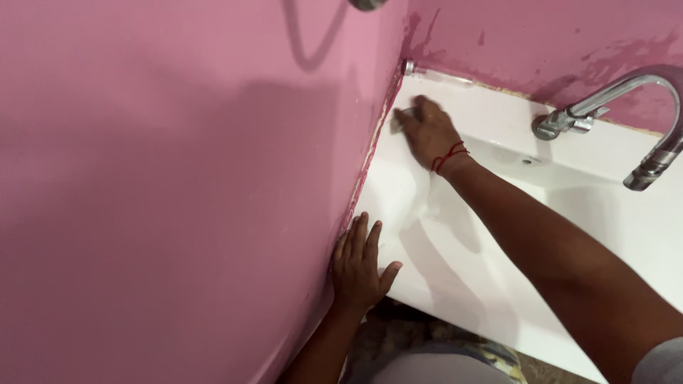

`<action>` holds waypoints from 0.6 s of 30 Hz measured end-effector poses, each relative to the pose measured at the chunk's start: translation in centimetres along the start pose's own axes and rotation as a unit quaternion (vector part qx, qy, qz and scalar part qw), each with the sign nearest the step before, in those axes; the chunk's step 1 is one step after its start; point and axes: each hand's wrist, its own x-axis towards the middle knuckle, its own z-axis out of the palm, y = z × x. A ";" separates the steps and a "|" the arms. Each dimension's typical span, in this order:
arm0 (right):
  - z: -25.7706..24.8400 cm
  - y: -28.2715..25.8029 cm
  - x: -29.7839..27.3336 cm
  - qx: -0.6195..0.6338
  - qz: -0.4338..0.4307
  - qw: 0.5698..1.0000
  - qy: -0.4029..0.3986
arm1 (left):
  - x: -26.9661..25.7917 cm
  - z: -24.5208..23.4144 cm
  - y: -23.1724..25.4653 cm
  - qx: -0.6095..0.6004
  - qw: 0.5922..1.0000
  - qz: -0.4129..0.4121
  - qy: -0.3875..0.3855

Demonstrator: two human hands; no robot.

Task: The person scrubs a white wall-mounted sink with a cloth, focusing on the basin, rim, and faucet. They repeatedly wipe the surfaces and rinse the cloth under running water from the faucet.

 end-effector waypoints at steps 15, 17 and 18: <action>-3.7 4.2 6.0 -0.294 -0.137 0.935 0.144 | 0.1 -0.1 0.0 -0.006 1.000 0.002 -0.001; -3.6 4.8 6.7 -0.321 -0.113 0.932 0.123 | 0.2 -0.1 -0.1 -0.004 1.000 0.005 0.003; -3.4 5.2 7.0 -0.318 -0.100 0.937 0.108 | 0.3 -0.1 -0.1 -0.001 1.000 0.008 0.005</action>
